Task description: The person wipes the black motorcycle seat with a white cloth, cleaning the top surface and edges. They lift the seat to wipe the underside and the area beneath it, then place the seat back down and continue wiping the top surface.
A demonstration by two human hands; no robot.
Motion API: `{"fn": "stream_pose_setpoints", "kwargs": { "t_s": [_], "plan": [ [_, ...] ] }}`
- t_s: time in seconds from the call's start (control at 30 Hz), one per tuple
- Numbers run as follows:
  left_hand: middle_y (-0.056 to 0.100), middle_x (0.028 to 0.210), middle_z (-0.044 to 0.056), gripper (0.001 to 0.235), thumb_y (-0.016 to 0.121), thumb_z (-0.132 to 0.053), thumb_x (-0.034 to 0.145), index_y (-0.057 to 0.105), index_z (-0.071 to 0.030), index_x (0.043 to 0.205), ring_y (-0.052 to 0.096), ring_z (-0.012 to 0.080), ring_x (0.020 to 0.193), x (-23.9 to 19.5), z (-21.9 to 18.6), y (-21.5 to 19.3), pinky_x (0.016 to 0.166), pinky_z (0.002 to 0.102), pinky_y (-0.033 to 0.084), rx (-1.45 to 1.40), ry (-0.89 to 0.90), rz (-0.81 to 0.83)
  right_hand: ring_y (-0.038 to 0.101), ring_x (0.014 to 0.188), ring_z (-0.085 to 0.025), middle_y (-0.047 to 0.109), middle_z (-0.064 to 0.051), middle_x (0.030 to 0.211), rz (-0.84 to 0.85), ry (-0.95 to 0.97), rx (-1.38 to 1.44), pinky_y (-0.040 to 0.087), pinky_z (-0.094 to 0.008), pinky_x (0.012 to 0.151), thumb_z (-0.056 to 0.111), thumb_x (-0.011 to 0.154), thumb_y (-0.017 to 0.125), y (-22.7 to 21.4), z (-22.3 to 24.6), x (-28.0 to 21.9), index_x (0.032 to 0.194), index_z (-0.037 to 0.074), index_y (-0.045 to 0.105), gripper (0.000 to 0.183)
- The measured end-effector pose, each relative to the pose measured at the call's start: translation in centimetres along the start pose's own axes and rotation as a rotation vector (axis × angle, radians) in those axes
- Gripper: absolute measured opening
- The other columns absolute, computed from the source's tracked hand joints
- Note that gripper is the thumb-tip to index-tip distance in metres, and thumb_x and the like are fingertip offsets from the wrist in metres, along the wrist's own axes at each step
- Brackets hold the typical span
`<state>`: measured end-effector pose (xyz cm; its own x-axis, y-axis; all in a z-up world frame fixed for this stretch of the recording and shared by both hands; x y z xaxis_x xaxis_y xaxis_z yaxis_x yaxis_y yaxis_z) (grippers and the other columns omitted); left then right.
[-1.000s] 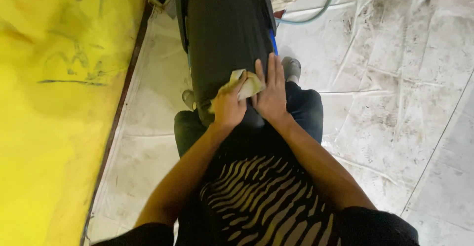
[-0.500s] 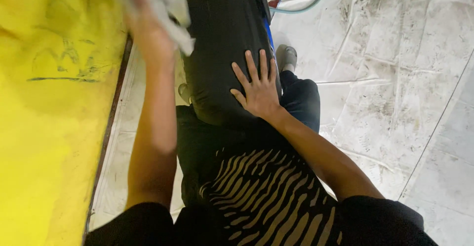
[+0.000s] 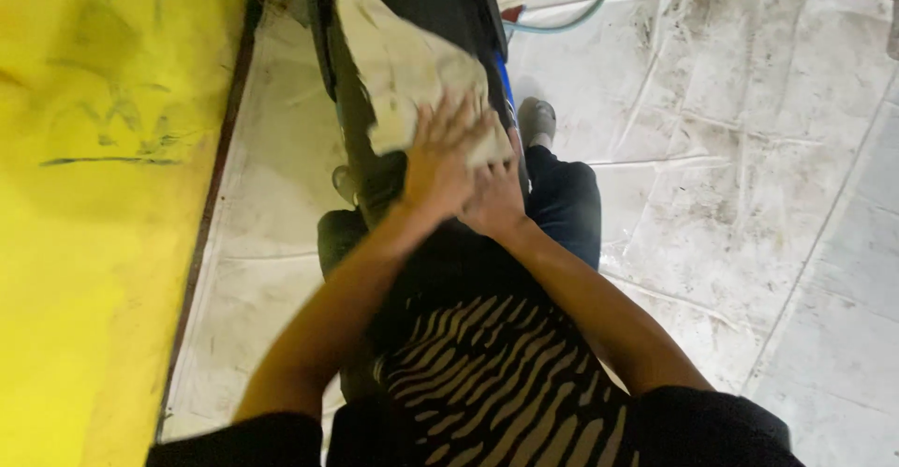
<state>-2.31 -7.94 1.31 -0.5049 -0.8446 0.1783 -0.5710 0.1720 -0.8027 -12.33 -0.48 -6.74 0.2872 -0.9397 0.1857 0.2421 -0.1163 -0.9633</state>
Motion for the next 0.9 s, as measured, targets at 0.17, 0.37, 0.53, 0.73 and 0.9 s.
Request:
{"fn": "stream_pose_setpoints", "kwargs": {
  "t_s": [0.17, 0.37, 0.53, 0.73, 0.9],
  "plan": [
    [0.051, 0.152, 0.017, 0.065, 0.06, -0.009, 0.072, 0.063, -0.004, 0.137, 0.032, 0.0499, 0.146, -5.1, -6.0, 1.4, 0.12, 0.065, 0.023, 0.022, 0.12, -0.161, 0.039, 0.138, -0.042, 0.047, -0.008, 0.149, 0.097, 0.068, -0.051, 0.01, -0.068, 0.125, 0.041, 0.093, 0.051, -0.9, 0.3, -0.5, 0.151, 0.017, 0.048, 0.063],
    [0.064, 0.136, 0.014, 0.048, 0.054, -0.016, 0.089, 0.066, -0.003, 0.133, 0.05, 0.0365, 0.138, -14.0, -0.4, 10.3, 0.121, 0.041, 0.035, -0.491, -0.075, 0.003, 0.012, 0.154, -0.036, 0.018, 0.007, 0.168, 0.188, 0.17, -0.123, 0.009, -0.064, 0.126, 0.058, 0.101, 0.043, -3.3, 1.8, 3.5, 0.16, 0.033, 0.033, 0.065],
    [0.062, 0.093, 0.011, 0.048, 0.077, -0.039, 0.087, 0.066, -0.005, 0.119, 0.061, 0.0279, 0.083, -5.3, 1.7, -3.0, 0.073, 0.045, 0.053, -1.624, -1.276, -0.266, 0.031, 0.153, -0.027, 0.056, 0.003, 0.149, 0.067, 0.131, -0.39, 0.021, -0.049, 0.128, 0.052, 0.111, 0.039, -6.1, 2.0, 4.1, 0.128, 0.019, 0.072, 0.049],
    [0.056, 0.132, 0.026, 0.062, 0.05, 0.01, 0.097, 0.038, -0.002, 0.157, 0.057, 0.0454, 0.123, -0.6, 4.5, -5.0, 0.108, 0.053, 0.041, -0.17, -0.356, 0.046, 0.009, 0.153, -0.052, 0.028, -0.018, 0.166, -0.063, -0.019, 0.039, 0.011, -0.071, 0.116, 0.064, 0.104, 0.047, -4.7, 1.9, 3.4, 0.138, 0.019, 0.064, 0.059],
    [0.054, 0.142, 0.036, 0.068, 0.057, -0.017, 0.079, 0.053, 0.01, 0.141, 0.04, 0.0472, 0.145, -3.1, -5.7, 3.4, 0.119, 0.067, 0.023, 0.03, 0.149, 0.078, 0.041, 0.14, -0.05, 0.056, -0.02, 0.143, -0.101, 0.033, -0.044, 0.021, -0.072, 0.116, 0.046, 0.094, 0.053, -3.4, 1.1, 2.7, 0.128, 0.006, 0.069, 0.055]
  ]
}}
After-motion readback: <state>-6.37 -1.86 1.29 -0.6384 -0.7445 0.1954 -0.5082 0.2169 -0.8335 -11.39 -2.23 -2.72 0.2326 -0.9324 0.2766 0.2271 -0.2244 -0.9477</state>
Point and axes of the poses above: each hand's wrist, its own x-axis towards the middle knuckle, its own y-axis out of the palm, z = x × y, the point moved 5 cm from there along x, towards the middle knuckle
